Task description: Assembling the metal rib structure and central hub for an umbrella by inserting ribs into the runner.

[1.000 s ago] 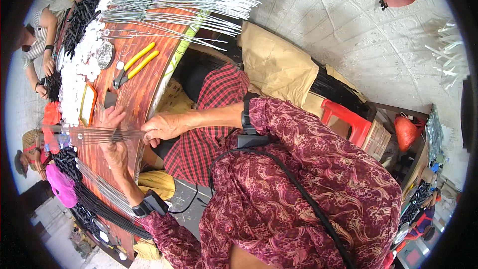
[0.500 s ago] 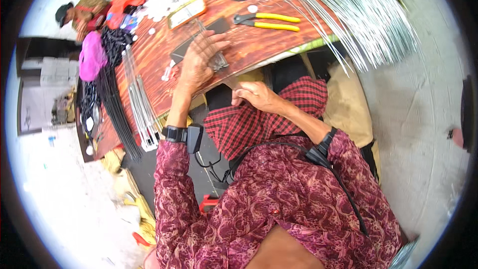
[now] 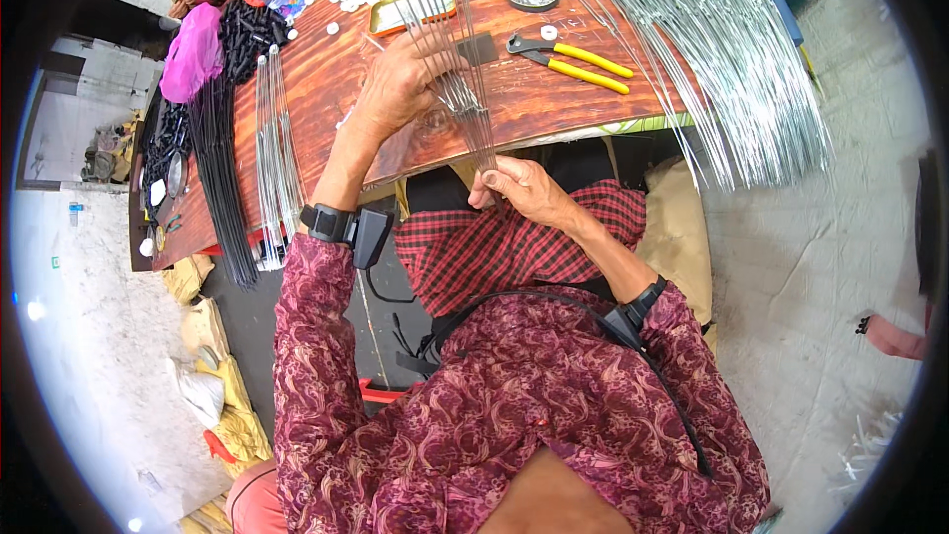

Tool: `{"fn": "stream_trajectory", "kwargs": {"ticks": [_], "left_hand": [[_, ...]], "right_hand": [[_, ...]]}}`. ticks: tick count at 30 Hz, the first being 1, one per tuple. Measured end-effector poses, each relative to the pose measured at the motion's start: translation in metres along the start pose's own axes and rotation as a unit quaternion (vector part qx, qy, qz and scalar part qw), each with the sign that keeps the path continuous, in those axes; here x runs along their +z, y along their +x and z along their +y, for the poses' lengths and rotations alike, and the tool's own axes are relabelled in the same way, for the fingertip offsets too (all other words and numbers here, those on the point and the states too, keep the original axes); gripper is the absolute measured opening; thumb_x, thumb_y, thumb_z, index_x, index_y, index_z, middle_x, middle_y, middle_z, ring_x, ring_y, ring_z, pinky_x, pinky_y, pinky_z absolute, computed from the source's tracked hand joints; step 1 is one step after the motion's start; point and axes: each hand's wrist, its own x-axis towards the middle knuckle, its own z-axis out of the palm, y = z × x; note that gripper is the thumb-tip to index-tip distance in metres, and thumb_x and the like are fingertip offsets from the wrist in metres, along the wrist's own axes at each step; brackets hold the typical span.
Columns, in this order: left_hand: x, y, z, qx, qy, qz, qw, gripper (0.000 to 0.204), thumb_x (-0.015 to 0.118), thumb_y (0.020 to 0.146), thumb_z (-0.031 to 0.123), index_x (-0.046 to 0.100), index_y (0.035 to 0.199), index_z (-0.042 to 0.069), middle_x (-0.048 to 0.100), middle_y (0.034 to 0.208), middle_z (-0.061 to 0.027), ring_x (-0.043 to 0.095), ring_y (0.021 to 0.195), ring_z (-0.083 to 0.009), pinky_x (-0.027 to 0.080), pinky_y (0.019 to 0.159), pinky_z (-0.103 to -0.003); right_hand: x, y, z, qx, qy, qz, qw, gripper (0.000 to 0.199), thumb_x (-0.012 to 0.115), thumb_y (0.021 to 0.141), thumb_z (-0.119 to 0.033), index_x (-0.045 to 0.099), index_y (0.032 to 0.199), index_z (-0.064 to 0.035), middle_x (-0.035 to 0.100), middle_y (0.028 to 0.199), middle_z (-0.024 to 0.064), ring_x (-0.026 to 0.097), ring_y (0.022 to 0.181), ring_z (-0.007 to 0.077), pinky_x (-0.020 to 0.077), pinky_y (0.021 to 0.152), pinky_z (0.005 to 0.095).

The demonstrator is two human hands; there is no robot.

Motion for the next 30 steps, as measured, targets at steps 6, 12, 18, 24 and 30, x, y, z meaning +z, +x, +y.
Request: {"fn": "stream_trajectory", "kwargs": {"ticks": [6, 12, 18, 24, 30], "left_hand": [[0.017, -0.007, 0.004, -0.034, -0.085, -0.022, 0.996, 0.027, 0.072, 0.068, 0.002, 0.070, 0.094, 0.010, 0.063, 0.100, -0.0052, 0.061, 0.097, -0.0286, 0.049, 0.081, -0.041], [0.013, -0.015, 0.013, -0.037, -0.088, -0.028, 0.995, 0.037, 0.067, 0.072, 0.000, 0.068, 0.108, 0.012, 0.057, 0.122, -0.0093, 0.053, 0.119, -0.0332, 0.045, 0.097, -0.043], [-0.004, -0.026, 0.031, -0.057, -0.097, -0.108, 0.988, 0.061, 0.064, 0.072, 0.008, 0.058, 0.132, 0.016, 0.035, 0.152, -0.0140, 0.028, 0.141, -0.0405, 0.025, 0.115, -0.052], [-0.002, -0.035, 0.032, -0.089, -0.164, -0.109, 0.976, 0.055, 0.070, 0.082, 0.034, 0.059, 0.133, 0.018, 0.035, 0.154, -0.0096, 0.026, 0.142, -0.0363, 0.023, 0.116, -0.052], [0.000, -0.038, 0.036, -0.147, -0.256, -0.101, 0.950, 0.040, 0.065, 0.089, 0.033, 0.066, 0.124, 0.013, 0.049, 0.145, -0.0036, 0.029, 0.142, -0.0295, 0.027, 0.115, -0.048]], "right_hand": [[0.003, 0.008, -0.002, -0.008, -0.052, -0.014, 0.999, 0.029, 0.046, 0.102, -0.022, 0.061, 0.094, 0.0025, 0.068, 0.085, 0.0129, 0.068, 0.081, 0.0209, 0.0550, 0.076, 0.0340], [0.002, 0.009, 0.016, -0.002, -0.031, -0.022, 0.999, 0.031, 0.045, 0.103, -0.025, 0.063, 0.097, 0.0003, 0.069, 0.087, 0.0093, 0.066, 0.082, 0.0169, 0.0526, 0.075, 0.0313], [-0.003, 0.012, 0.027, 0.021, -0.017, -0.011, 1.000, 0.030, 0.045, 0.103, -0.023, 0.062, 0.098, 0.0013, 0.069, 0.089, 0.0104, 0.067, 0.084, 0.0181, 0.0536, 0.079, 0.0319], [0.003, 0.019, 0.020, 0.033, -0.038, -0.011, 0.999, 0.032, 0.045, 0.103, -0.025, 0.062, 0.102, 0.0022, 0.069, 0.090, 0.0105, 0.067, 0.084, 0.0176, 0.0540, 0.078, 0.0306], [0.010, 0.021, 0.023, 0.028, -0.048, 0.030, 0.998, 0.030, 0.044, 0.102, -0.018, 0.063, 0.099, 0.0047, 0.068, 0.082, 0.0121, 0.067, 0.078, 0.0196, 0.0548, 0.073, 0.0325]]}}
